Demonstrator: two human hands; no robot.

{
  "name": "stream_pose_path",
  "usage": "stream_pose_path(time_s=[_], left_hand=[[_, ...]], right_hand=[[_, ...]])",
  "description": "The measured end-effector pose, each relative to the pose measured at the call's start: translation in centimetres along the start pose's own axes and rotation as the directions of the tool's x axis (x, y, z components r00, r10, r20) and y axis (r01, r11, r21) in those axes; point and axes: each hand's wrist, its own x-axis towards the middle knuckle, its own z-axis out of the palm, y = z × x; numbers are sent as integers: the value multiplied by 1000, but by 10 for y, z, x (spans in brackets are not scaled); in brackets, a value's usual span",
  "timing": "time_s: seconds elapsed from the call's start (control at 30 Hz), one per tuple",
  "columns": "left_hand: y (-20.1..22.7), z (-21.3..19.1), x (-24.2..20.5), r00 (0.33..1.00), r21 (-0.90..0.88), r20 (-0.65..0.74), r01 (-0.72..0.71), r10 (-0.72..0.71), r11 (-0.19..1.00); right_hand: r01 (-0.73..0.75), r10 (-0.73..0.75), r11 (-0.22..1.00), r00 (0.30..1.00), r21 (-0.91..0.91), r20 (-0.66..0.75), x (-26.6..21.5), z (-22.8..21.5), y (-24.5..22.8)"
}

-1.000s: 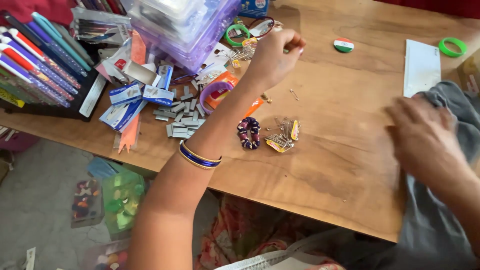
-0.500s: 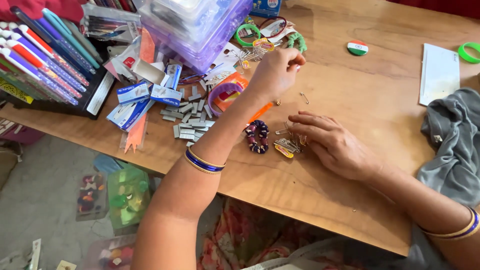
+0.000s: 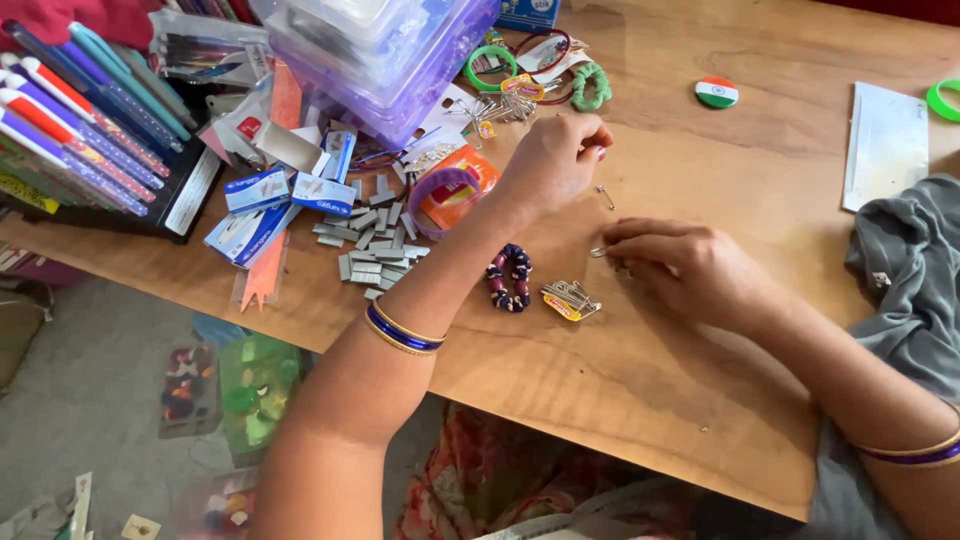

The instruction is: The person assembles small metal keychains by hand, linking multiple pieces together and occasionally wiping them with a grey cloth. The person handles the keychains one at a time, picking up pieces from the table and connecting them into a chain.

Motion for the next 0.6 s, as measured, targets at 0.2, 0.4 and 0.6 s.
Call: stream_pose_path(time_s=[0.2, 0.4, 0.6], left_hand=[[9, -11, -6, 992, 162, 75, -113, 102, 980], [9, -9, -13, 914, 322, 250, -389, 319, 863], [8, 36, -27, 875, 387, 320, -470, 363, 793]], right_hand=[[16, -10, 999, 994, -51, 109, -3, -30, 5], [-158, 163, 973, 986, -165, 18, -2, -37, 10], [-151, 170, 984, 951, -91, 258, -5, -42, 0]])
